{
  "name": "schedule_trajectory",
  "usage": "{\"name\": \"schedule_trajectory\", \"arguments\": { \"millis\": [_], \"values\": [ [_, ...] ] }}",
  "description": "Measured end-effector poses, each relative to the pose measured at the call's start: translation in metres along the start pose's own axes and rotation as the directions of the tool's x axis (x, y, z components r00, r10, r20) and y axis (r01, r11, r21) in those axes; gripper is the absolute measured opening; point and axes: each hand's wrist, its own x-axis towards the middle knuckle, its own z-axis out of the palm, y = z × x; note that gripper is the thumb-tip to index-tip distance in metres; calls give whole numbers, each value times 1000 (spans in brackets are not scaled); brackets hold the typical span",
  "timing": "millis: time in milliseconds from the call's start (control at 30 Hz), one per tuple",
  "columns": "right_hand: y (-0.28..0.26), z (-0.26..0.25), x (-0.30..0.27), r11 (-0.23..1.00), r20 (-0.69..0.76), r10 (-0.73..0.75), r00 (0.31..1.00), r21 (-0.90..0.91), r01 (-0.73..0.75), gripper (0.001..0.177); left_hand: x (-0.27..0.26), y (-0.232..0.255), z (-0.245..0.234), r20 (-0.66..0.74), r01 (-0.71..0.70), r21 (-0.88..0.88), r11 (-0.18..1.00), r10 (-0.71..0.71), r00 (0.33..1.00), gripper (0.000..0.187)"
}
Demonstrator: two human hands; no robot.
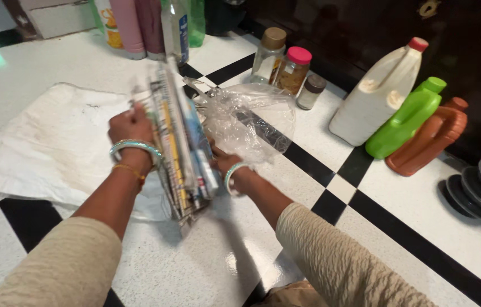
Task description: The person organizes various items on a checkered floor, including a blue bottle, a tin can, and a rolling pin. They then unwrap a white cloth bag to reveal a stack of newspapers and magazines, which they proceed to unfold and arrange on the floor.
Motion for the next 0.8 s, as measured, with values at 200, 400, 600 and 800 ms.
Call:
{"name": "schedule_trajectory", "arguments": {
  "millis": [200,400,600,800],
  "values": [
    [-92,-57,-45,910,-47,204,978,378,-172,74,-28,52,20,270,32,-153,988,10,963,53],
    [-139,-56,-100,979,-136,55,989,203,-27,87,-25,77,4,175,33,-172,984,-3,985,39],
    [-126,-12,-87,984,-190,-71,979,-175,38,80,10,54,-25,-72,-191,134,972,202,977,38],
    [-134,61,-76,800,-131,-238,962,-588,118,49,39,32,-74,-265,-230,256,939,297,917,28]
  ]
}}
